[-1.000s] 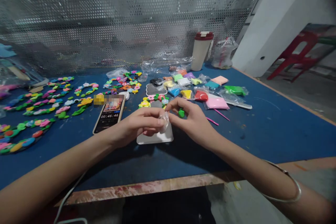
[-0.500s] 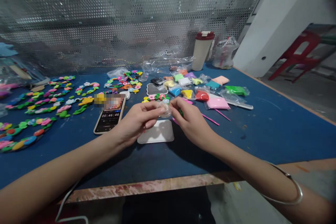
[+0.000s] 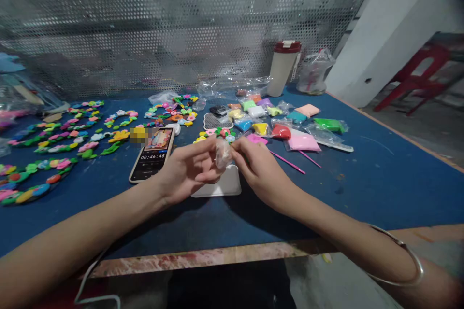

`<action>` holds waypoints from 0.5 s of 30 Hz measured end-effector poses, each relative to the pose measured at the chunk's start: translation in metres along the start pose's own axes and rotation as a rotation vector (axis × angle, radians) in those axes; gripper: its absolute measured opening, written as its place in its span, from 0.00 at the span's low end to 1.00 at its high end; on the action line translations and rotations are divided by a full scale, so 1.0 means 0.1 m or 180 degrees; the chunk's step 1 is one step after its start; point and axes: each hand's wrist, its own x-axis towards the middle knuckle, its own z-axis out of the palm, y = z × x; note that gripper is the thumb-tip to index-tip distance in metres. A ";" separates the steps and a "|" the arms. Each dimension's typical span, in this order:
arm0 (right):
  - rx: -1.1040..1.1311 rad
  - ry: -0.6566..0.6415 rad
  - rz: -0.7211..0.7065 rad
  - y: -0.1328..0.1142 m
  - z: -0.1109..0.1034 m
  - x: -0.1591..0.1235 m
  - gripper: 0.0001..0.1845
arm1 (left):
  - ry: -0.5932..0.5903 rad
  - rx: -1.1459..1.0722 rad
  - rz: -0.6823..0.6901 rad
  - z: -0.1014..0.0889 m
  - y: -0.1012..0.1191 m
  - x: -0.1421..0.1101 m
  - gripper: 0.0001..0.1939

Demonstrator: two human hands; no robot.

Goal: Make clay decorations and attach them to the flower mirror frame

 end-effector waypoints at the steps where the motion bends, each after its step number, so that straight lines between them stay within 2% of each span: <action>1: -0.0005 0.0005 0.0006 0.02 0.00 0.01 0.09 | -0.0045 0.0074 -0.0008 -0.01 0.00 0.01 0.14; 4: 0.0011 0.0156 0.0060 0.08 -0.01 0.03 0.08 | -0.0078 0.0560 0.0118 -0.01 0.00 0.03 0.14; 9: 0.0091 0.0631 0.0078 0.07 -0.07 0.00 0.10 | 0.0295 0.1475 0.0647 0.02 0.01 0.03 0.08; 12: 0.0185 0.0551 -0.0144 0.01 -0.10 -0.03 0.12 | 0.0390 0.1686 0.0790 0.03 0.02 0.00 0.08; 15: 0.0170 0.0464 -0.0341 -0.03 -0.11 -0.04 0.12 | 0.0382 0.1753 0.0717 0.03 0.03 -0.01 0.08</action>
